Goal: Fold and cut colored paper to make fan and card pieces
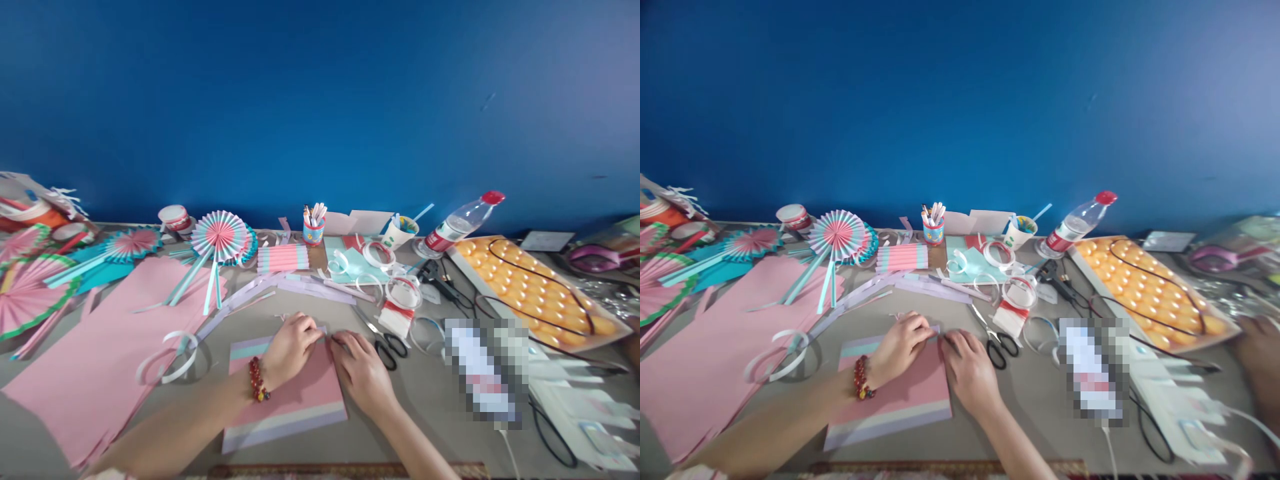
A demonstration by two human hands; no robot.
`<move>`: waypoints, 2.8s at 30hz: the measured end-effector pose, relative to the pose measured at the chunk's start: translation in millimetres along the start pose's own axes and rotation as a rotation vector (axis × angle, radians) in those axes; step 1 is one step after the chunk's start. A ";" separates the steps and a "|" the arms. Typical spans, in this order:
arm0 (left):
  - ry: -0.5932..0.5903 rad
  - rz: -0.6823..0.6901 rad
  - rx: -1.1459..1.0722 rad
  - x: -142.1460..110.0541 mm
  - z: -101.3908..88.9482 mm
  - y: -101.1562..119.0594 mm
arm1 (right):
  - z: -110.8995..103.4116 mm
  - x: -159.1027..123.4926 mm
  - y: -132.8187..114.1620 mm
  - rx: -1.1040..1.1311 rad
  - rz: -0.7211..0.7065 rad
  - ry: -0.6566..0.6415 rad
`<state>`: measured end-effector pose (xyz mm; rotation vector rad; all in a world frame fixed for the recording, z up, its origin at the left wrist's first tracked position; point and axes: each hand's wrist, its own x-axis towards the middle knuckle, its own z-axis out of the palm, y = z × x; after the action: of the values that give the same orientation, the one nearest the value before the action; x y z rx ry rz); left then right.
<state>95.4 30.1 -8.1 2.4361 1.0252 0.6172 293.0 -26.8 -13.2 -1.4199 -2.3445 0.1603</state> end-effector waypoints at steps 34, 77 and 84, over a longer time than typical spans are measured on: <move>0.106 -0.136 -0.133 -0.9 2.0 2.4 | -0.5 -3.7 -4.9 -0.134 0.020 -0.021; -0.051 0.050 0.089 -8.6 -0.6 -3.9 | 3.1 24.4 21.7 0.030 0.265 0.074; 0.085 -0.009 -0.162 -5.1 -6.3 -4.3 | -2.6 11.6 31.9 0.176 0.316 0.068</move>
<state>86.4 30.4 -6.5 2.2807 0.9776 0.7756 315.6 -1.7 -17.1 -1.6681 -1.9849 0.3883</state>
